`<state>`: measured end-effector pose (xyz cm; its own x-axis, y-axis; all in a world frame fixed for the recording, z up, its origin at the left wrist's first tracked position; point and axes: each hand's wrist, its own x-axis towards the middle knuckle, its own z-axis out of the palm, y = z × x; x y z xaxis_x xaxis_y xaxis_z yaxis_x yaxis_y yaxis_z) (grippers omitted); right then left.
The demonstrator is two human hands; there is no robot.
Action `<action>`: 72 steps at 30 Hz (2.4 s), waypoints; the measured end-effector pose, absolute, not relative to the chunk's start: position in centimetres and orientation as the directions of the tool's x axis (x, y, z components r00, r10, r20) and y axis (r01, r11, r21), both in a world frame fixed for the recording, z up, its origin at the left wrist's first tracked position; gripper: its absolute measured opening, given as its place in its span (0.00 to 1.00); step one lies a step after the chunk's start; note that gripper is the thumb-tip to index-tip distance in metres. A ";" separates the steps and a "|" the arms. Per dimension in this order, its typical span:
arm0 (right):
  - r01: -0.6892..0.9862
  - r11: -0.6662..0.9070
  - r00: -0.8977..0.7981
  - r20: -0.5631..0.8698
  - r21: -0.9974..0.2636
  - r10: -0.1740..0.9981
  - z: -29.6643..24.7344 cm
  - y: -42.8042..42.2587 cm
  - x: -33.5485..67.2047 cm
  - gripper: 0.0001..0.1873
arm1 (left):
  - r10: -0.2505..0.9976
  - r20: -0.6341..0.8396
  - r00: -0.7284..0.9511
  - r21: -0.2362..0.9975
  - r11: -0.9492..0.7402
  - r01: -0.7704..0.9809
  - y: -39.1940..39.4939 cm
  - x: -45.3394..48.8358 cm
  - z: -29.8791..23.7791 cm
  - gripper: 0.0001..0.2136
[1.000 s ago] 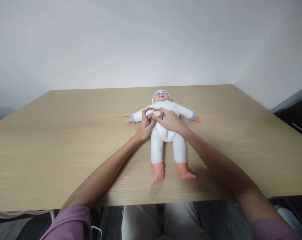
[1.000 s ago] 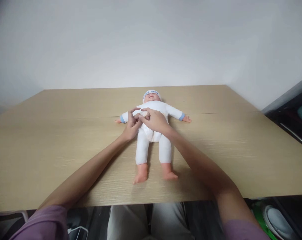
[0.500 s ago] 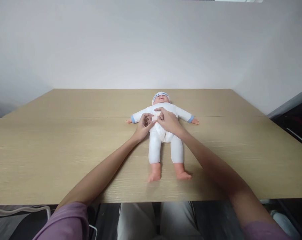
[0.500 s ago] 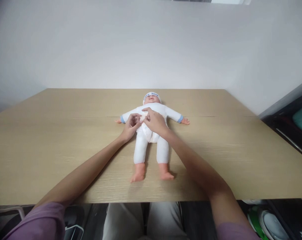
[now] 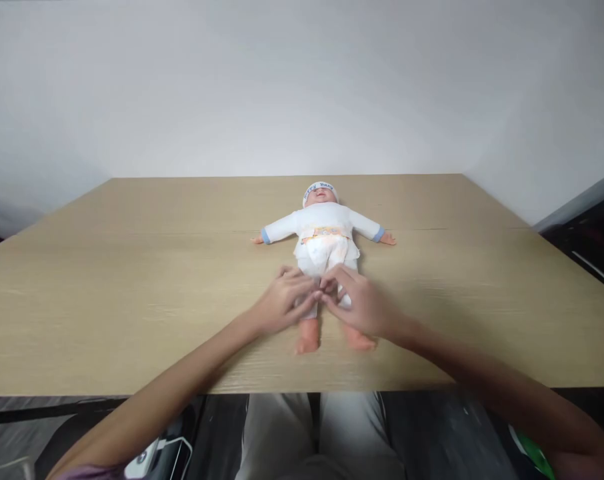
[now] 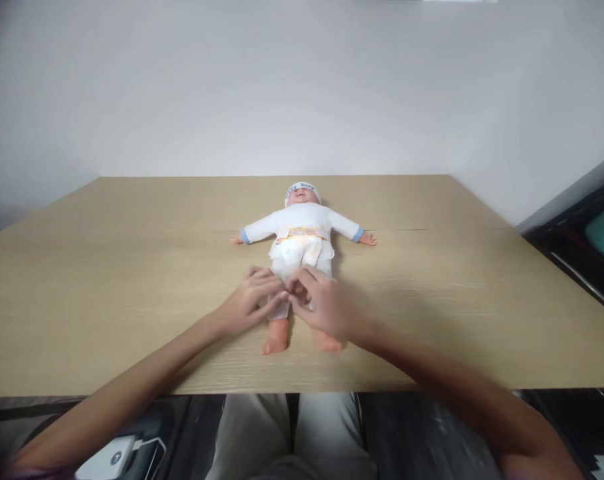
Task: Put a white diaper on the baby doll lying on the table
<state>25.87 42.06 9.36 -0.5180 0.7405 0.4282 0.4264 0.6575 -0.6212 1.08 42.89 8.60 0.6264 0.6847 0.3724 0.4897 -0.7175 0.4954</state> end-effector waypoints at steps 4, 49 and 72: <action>0.617 0.595 -0.510 0.315 -0.515 0.801 7.4 41.5 28.4 0.02 | 0.778 0.192 0.599 0.477 -0.607 0.636 42.8 1.0 8.0 0.19; 0.645 0.312 -0.263 0.180 -0.698 0.948 7.4 42.5 26.5 0.10 | 0.893 0.357 0.273 0.661 -0.448 0.602 44.9 3.6 5.8 0.08; 0.655 0.281 -0.238 0.161 -0.701 0.958 7.4 42.5 26.5 0.15 | 0.901 0.310 0.304 0.673 -0.434 0.599 45.4 3.2 5.7 0.09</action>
<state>26.46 42.54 7.42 -0.2380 0.9578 0.1610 0.6552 0.2807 -0.7014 3.21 45.36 5.69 0.3044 0.9007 0.3099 0.5988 -0.4340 0.6731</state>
